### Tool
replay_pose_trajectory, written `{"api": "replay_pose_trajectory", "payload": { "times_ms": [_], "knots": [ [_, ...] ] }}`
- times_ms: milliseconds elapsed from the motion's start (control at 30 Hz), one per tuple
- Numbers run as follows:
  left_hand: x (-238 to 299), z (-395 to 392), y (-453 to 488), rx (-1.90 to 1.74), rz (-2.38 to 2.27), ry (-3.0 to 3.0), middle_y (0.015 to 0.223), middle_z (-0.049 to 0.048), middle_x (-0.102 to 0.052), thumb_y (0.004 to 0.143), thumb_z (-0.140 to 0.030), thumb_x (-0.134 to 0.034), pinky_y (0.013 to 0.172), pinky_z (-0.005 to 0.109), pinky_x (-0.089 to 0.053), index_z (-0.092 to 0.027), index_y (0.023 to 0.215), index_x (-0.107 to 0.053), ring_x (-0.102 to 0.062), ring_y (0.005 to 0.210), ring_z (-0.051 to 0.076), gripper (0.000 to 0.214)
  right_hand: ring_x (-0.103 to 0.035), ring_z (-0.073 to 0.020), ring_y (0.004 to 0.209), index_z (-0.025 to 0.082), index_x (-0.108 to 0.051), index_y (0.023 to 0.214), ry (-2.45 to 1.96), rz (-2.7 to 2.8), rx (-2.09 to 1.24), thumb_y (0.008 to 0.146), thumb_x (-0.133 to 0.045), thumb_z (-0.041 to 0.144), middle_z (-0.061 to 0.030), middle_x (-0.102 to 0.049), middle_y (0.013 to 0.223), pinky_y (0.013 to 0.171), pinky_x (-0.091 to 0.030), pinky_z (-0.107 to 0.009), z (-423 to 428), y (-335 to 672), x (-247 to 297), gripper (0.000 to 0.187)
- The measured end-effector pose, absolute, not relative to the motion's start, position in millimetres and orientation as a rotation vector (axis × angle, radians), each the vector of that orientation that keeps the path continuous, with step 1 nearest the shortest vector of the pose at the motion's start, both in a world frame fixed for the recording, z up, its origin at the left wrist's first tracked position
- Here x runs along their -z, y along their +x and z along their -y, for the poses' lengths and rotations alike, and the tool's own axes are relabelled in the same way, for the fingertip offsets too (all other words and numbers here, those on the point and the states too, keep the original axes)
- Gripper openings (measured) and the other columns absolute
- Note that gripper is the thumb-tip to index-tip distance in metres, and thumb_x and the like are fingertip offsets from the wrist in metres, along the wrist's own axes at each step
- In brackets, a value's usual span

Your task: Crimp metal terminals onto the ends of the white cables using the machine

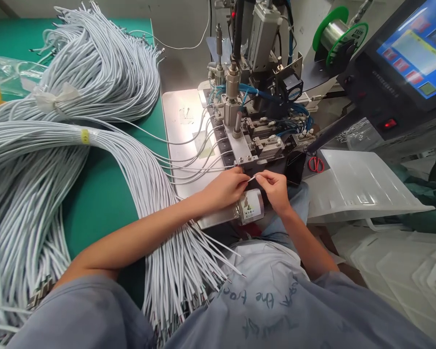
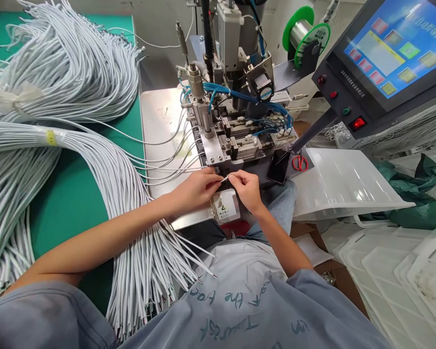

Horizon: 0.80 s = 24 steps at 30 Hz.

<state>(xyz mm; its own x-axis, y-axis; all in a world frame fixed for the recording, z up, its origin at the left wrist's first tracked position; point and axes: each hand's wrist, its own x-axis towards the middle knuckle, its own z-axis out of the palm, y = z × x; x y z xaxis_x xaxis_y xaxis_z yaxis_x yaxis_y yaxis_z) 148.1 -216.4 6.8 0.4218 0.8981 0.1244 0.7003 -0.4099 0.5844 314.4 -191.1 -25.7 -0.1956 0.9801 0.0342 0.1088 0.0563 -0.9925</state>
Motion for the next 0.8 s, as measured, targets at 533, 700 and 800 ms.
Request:
{"api": "replay_pose_trajectory", "payload": {
  "times_ms": [533,700,800],
  "knots": [
    [3,213,142,-0.224,-1.332,2.391,0.09,0.0091,-0.06,0.084,-0.007,-0.041,0.063,0.026,-0.048,-0.016,0.116,-0.06,-0.061,0.069,0.016,0.038,-0.047,-0.0107,0.056,0.017,-0.06,0.064,-1.269,1.361,-1.472,0.066,-0.062,0.03,0.0018,-0.056,0.059,0.053,-0.038,-0.025,181,315,51,0.013],
    [3,215,143,-0.055,-1.382,2.429,0.092,0.0105,-0.058,0.084,-0.009,-0.042,0.062,0.028,-0.049,-0.014,0.122,-0.055,-0.061,0.064,0.016,0.04,-0.043,-0.0093,0.053,0.017,-0.061,0.064,-1.277,1.375,-1.514,0.066,-0.062,0.03,0.0027,-0.055,0.057,0.049,-0.036,-0.023,177,315,50,0.013],
    [1,215,143,0.041,-1.406,2.499,0.098,0.0119,-0.058,0.082,-0.006,-0.042,0.062,0.028,-0.049,-0.013,0.127,-0.05,-0.062,0.066,0.016,0.046,-0.041,-0.0085,0.05,0.018,-0.06,0.064,-1.282,1.378,-1.538,0.064,-0.062,0.03,0.0035,-0.053,0.055,0.048,-0.034,-0.023,174,315,49,0.013]
  ]
}}
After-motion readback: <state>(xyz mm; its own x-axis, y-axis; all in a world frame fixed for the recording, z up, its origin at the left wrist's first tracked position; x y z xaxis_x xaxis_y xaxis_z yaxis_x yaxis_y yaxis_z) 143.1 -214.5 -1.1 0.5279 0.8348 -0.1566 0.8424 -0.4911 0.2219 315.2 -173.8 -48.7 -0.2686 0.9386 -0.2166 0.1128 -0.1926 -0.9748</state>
